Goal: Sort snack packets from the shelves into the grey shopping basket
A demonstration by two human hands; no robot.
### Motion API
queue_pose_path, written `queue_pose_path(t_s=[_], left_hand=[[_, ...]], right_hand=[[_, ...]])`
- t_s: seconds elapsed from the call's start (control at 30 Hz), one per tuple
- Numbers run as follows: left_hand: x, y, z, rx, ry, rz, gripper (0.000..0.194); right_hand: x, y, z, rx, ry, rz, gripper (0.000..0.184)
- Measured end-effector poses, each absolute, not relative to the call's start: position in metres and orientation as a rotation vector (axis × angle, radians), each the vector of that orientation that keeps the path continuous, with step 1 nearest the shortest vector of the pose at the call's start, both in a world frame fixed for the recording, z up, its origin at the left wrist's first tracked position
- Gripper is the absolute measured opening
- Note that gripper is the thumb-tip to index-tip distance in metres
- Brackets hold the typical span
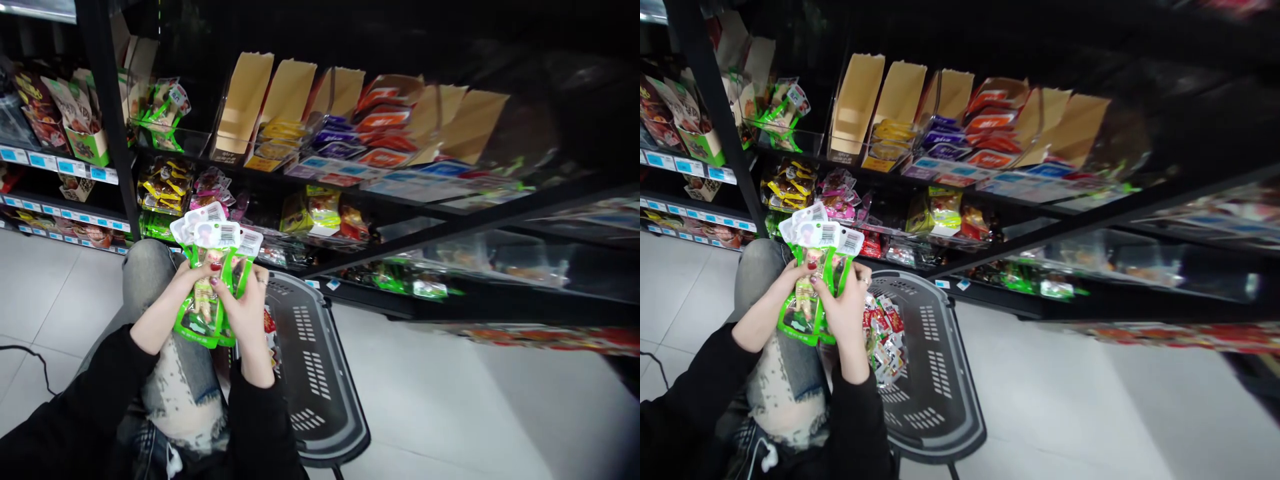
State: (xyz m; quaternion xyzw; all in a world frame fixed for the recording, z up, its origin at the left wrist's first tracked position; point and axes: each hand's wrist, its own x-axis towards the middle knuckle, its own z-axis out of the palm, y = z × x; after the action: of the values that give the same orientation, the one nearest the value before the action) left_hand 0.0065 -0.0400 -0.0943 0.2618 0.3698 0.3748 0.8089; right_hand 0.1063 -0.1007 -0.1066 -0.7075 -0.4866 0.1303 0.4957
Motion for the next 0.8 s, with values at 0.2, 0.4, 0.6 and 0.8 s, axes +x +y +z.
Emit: queue_pose_path(t_s=[0.2, 0.4, 0.6, 0.8], left_hand=[[0.006, -0.043, -0.091, 0.468, 0.794, 0.812, 0.032], [0.006, -0.043, -0.095, 0.534, 0.775, 0.873, 0.036], [0.012, -0.038, -0.097, 0.398, 0.722, 0.892, 0.044], [0.011, -0.038, -0.096, 0.42, 0.78, 0.907, 0.031]], right_hand=[[0.095, -0.118, -0.082, -1.797, -1.211, -0.053, 0.041], [0.087, -0.121, -0.073, -1.853, -1.295, 0.167, 0.023], [0.087, -0.121, -0.073, -1.676, -1.168, 0.473, 0.023], [0.107, -0.134, -0.065, -1.553, -0.956, 0.595, 0.015]])
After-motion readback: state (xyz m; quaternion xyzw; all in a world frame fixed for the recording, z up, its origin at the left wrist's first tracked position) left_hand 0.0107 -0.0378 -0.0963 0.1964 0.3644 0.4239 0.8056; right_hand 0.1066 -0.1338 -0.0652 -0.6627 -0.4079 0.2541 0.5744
